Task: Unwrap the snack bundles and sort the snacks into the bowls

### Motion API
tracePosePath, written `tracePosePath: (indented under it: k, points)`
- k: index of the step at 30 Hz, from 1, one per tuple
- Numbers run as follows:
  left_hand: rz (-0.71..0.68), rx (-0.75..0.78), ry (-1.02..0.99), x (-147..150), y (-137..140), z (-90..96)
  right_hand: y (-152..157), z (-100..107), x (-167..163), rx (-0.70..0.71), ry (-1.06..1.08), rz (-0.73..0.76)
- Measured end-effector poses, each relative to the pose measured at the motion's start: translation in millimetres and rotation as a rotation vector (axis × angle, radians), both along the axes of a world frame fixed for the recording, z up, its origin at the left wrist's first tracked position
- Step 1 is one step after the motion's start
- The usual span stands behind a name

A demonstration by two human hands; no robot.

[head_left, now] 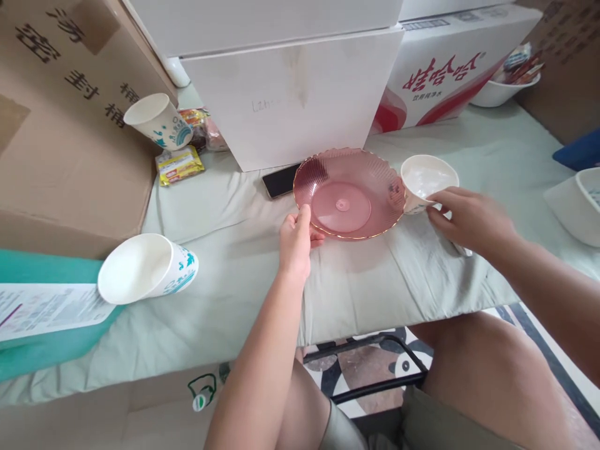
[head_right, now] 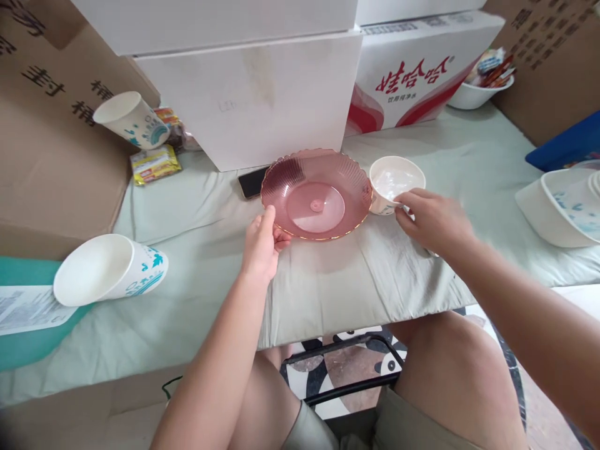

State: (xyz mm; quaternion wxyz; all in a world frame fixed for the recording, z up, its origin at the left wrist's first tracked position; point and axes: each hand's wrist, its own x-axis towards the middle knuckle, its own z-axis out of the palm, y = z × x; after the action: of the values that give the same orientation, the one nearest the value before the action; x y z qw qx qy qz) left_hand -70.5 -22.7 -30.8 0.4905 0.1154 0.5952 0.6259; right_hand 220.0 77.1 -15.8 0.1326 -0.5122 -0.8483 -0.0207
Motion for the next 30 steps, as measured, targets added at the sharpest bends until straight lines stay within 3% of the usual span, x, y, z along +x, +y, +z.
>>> tracePosePath:
  k: [5, 9, 12, 14, 16, 19, 21, 24, 30]
  points:
    - [-0.057, 0.031, -0.062, -1.2, -0.7, 1.9, -20.5, 28.1, -6.1, 0.122, 0.049, 0.017]
    - [0.066, 0.082, -0.175, -13.4, -2.7, 8.4, -31.9, 64.5, -50.9, 0.197, 0.121, 0.159]
    - [0.181, 0.111, -0.296, -26.2, -6.6, 16.6, -36.1, 81.0, -106.2, 0.225, 0.207, 0.404]
    - [0.252, 0.111, -0.421, -36.6, -10.3, 21.6, -37.2, 83.7, -151.6, 0.170, 0.239, 0.564]
    - [0.308, 0.120, -0.558, -48.2, -14.5, 24.8, -37.6, 80.6, -201.9, 0.067, 0.221, 0.700]
    - [0.363, 0.162, -0.714, -65.6, -20.1, 26.0, -35.4, 68.1, -281.8, -0.139, 0.094, 0.789]
    - [0.396, 0.162, -0.780, -75.3, -22.9, 25.1, -29.4, 57.2, -334.7, -0.222, 0.041, 0.772]
    - [0.426, 0.127, -0.849, -85.6, -26.2, 23.0, -10.2, 42.2, -407.9, -0.281, 0.048, 0.626]
    - [0.422, 0.078, -0.952, -93.3, -31.5, 18.4, 45.5, 28.7, -511.1, -0.344, 0.301, 0.101]
